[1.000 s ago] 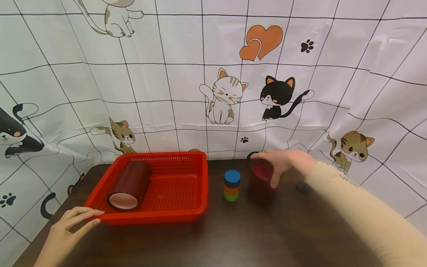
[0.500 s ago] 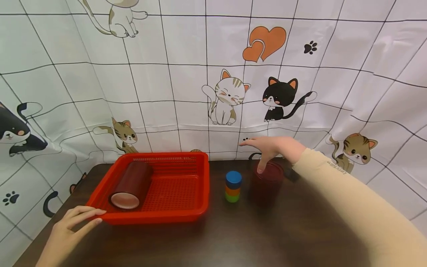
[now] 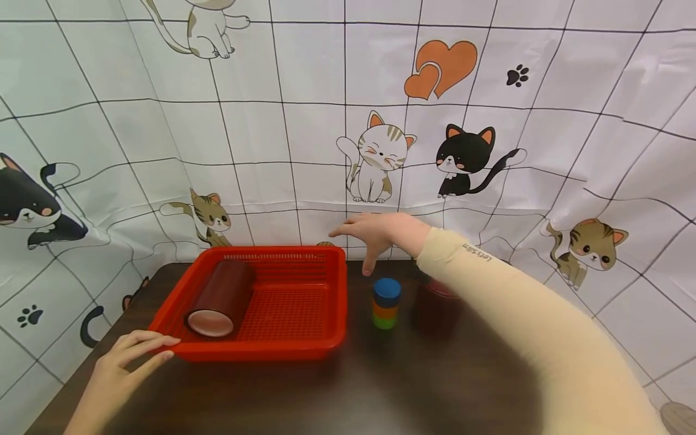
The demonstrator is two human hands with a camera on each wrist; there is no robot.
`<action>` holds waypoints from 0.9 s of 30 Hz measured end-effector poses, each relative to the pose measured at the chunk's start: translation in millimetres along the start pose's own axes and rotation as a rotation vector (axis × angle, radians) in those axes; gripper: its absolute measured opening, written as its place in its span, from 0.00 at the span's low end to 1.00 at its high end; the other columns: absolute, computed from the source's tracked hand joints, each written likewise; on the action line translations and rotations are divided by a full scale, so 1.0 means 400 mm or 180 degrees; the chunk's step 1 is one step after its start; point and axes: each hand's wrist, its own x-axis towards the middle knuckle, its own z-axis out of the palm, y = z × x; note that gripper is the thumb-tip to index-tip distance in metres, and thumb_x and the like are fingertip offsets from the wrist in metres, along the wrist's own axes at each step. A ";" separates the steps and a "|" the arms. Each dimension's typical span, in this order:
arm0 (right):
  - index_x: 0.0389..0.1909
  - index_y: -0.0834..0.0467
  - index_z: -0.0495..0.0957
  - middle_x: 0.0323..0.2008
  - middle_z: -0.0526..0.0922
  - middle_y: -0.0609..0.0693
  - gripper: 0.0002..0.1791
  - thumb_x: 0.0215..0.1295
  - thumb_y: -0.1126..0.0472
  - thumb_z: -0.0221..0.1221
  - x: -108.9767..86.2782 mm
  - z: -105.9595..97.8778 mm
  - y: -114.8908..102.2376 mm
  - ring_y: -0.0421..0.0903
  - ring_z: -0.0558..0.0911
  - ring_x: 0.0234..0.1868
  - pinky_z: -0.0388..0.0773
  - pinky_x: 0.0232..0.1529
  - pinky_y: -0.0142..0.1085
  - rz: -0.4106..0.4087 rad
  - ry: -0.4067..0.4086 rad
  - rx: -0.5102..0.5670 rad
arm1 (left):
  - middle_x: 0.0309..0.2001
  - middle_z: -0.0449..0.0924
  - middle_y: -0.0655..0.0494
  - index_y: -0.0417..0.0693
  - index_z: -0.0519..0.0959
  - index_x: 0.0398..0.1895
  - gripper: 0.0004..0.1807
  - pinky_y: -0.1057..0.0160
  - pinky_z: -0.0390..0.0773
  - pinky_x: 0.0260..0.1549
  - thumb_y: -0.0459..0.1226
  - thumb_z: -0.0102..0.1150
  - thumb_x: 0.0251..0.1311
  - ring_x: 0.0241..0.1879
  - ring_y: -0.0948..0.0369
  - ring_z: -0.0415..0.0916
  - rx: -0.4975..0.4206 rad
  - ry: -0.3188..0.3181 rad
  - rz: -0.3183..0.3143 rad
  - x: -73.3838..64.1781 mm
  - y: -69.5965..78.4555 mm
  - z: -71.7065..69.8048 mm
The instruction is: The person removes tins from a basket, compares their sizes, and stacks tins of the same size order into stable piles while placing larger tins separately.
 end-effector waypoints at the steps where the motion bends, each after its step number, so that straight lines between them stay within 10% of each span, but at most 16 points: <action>1: 0.77 0.43 0.53 0.76 0.57 0.53 0.56 0.50 0.51 0.76 0.013 -0.002 -0.012 0.57 0.57 0.76 0.63 0.70 0.57 -0.0045 0.0016 -0.0042 | 0.41 0.79 0.71 0.66 0.87 0.41 0.18 0.81 0.64 0.44 0.33 0.74 0.49 0.46 0.80 0.64 -0.0011 0.0004 0.0002 0.000 0.001 0.001; 27: 0.78 0.36 0.48 0.78 0.54 0.45 0.55 0.53 0.34 0.68 0.333 0.064 -0.276 0.49 0.57 0.76 0.63 0.72 0.45 -0.1242 0.0927 -0.1058 | 0.40 0.79 0.69 0.66 0.87 0.41 0.17 0.80 0.64 0.44 0.34 0.74 0.50 0.46 0.80 0.63 -0.0022 0.0001 -0.0048 0.002 0.012 -0.003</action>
